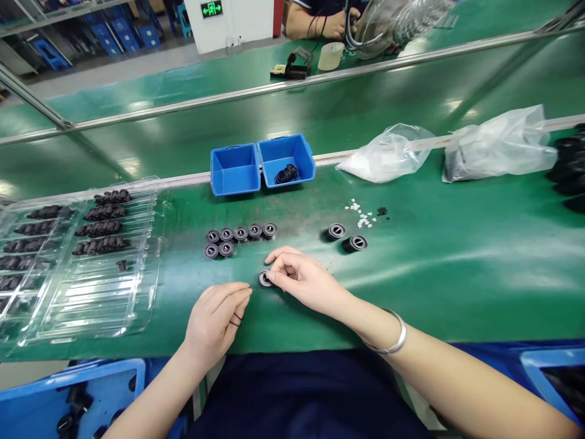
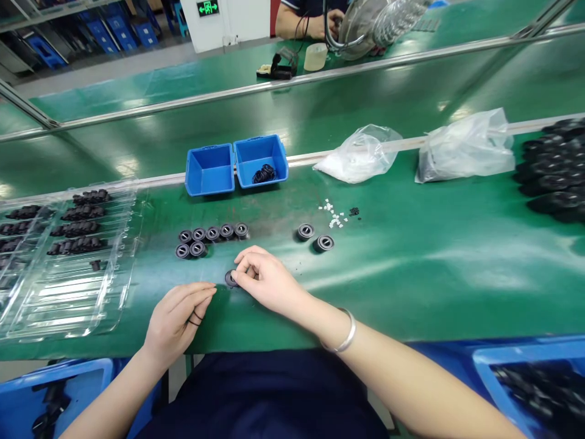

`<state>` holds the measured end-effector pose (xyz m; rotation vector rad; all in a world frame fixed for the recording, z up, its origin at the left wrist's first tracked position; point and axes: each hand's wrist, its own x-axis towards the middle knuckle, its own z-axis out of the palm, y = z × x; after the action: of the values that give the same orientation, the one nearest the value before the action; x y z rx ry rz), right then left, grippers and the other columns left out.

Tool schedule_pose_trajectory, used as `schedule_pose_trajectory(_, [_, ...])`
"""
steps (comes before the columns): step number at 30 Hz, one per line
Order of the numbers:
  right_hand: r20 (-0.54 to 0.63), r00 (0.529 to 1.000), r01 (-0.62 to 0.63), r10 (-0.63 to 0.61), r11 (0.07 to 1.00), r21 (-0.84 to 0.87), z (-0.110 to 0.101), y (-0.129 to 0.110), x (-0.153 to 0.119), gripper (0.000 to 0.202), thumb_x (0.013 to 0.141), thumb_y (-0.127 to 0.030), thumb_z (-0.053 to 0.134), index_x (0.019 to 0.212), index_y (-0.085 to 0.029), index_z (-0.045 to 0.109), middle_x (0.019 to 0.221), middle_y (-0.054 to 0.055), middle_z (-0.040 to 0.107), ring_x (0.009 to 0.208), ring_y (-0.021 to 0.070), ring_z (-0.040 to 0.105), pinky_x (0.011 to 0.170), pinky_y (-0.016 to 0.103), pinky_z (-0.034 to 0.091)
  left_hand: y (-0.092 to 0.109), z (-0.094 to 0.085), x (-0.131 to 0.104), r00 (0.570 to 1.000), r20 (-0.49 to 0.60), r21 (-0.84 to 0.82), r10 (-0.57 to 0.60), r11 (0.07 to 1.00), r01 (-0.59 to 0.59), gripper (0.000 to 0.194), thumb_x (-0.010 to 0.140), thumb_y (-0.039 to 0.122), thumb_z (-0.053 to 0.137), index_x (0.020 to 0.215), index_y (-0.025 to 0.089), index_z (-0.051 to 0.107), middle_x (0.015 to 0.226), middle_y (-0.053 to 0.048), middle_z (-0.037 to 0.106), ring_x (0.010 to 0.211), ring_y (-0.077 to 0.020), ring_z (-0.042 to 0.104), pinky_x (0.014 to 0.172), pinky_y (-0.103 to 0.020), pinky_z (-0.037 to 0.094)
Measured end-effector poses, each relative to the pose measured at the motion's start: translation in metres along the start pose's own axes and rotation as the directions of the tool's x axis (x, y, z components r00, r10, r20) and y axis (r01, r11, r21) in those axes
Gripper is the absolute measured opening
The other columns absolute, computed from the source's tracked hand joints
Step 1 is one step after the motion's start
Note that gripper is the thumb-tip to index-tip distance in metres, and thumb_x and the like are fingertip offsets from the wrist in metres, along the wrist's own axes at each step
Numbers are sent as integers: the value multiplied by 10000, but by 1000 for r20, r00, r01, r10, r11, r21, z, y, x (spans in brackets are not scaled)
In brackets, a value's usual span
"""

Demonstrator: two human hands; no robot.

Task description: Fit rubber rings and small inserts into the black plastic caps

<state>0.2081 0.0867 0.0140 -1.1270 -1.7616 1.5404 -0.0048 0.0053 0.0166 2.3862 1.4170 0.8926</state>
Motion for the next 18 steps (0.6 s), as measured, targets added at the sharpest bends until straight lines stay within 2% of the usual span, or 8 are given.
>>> schedule_pose_trajectory(5, [-24, 1000, -1, 0, 999, -42, 2, 1, 2, 219, 844, -254, 588, 656, -164, 522, 1022, 57, 567, 576, 66, 481, 571, 257, 428, 0, 2, -1, 988, 29, 90, 151, 984, -153, 361, 858, 21, 584, 1196, 149, 581, 1178, -140, 672, 1148, -235, 606, 921, -381, 509])
schedule_pose_trajectory(9, [-20, 1000, 18, -19, 999, -32, 2, 1, 2, 230, 843, -251, 575, 639, -169, 507, 960, 50, 580, 612, 86, 523, 589, 259, 452, 1, 6, 0, 948, 152, 125, 279, 946, -299, 316, 878, 30, 554, 1189, 83, 581, 1282, -175, 622, 1295, -263, 498, 1038, -426, 454])
schedule_pose_trajectory(12, [-16, 1000, 12, -12, 1000, -10, 2, -1, 1, 218, 844, -266, 577, 659, -171, 513, 927, 52, 610, 608, 88, 545, 567, 242, 461, 2, 7, 2, 920, 233, 170, 314, 919, -356, 286, 907, 44, 503, 1176, 70, 599, 1326, -168, 595, 1340, -259, 448, 1090, -428, 408])
schedule_pose_trajectory(15, [53, 992, -117, 114, 992, 48, 1, -2, 1, 140, 878, -315, 560, 837, -181, 554, 706, 13, 640, 476, 82, 516, 443, 195, 404, 3, 6, 3, 916, 243, 197, 319, 909, -368, 277, 916, 50, 484, 1159, 71, 616, 1322, -160, 600, 1338, -251, 452, 1090, -411, 405])
schedule_pose_trajectory(18, [184, 954, -264, 235, 953, 149, -1, -2, 4, 206, 909, -371, 533, 991, -182, 532, 545, -30, 618, 338, 69, 446, 340, 166, 330, 3, 5, 4, 914, 257, 199, 314, 909, -368, 286, 931, 56, 452, 1161, 82, 620, 1324, -151, 601, 1334, -242, 458, 1083, -410, 409])
